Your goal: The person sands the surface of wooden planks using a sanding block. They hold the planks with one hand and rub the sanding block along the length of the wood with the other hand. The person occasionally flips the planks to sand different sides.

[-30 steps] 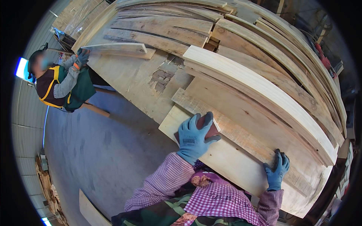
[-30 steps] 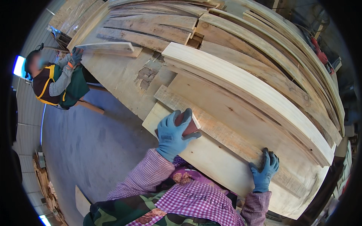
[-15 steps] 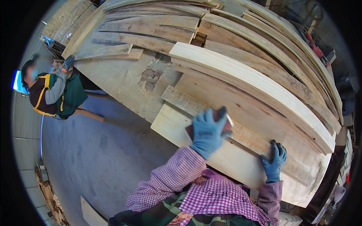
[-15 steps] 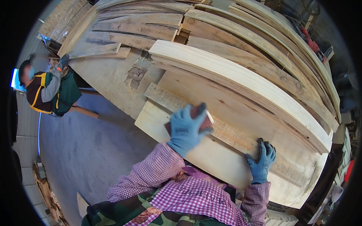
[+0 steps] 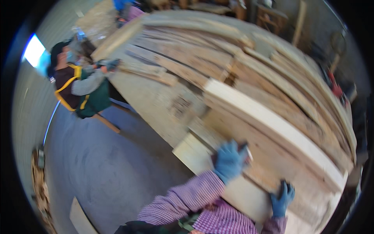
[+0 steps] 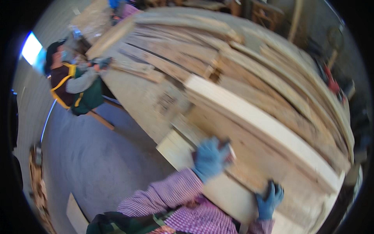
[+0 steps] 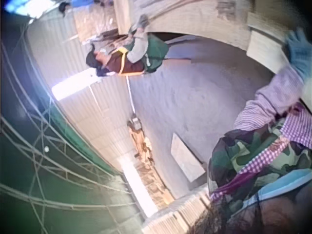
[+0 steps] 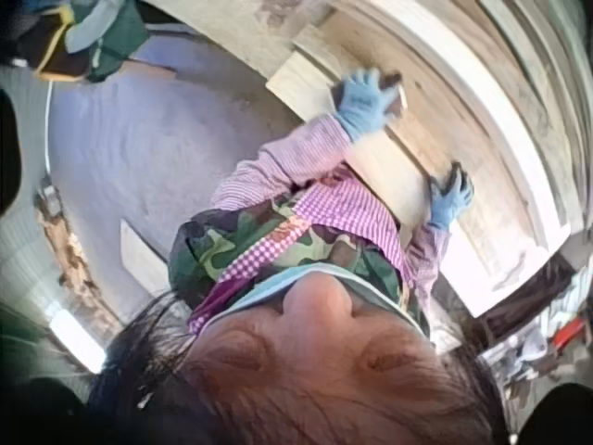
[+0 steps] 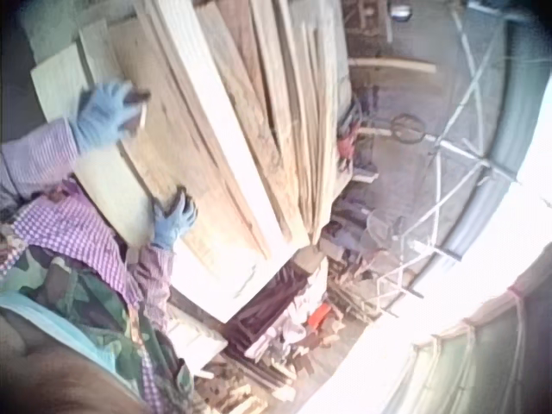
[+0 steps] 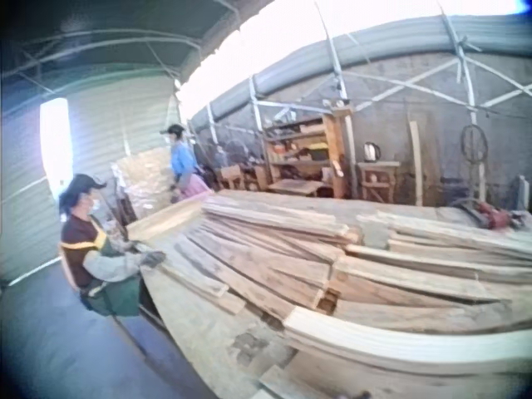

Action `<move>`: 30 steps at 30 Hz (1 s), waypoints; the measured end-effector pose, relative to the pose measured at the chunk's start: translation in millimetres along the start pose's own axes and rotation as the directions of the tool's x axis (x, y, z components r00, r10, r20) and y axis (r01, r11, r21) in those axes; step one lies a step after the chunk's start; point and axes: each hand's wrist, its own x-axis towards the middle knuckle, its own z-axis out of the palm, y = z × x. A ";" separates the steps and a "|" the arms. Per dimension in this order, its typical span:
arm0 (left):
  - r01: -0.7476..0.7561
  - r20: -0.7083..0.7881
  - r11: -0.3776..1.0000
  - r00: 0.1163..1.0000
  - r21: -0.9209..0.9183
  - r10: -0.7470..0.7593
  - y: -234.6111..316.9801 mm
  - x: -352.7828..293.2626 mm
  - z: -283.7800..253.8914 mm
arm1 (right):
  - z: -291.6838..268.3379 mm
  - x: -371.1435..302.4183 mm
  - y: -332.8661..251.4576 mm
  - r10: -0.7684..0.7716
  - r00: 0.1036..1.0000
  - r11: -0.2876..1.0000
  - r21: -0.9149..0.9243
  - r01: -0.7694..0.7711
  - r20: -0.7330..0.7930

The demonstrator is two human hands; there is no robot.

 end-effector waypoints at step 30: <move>-0.214 -0.228 0.910 0.964 -0.355 0.138 -37.1 -7.3 -5.5 | -29.9 67.9 -104.6 -0.424 0.905 0.897 0.122 0.425 -0.031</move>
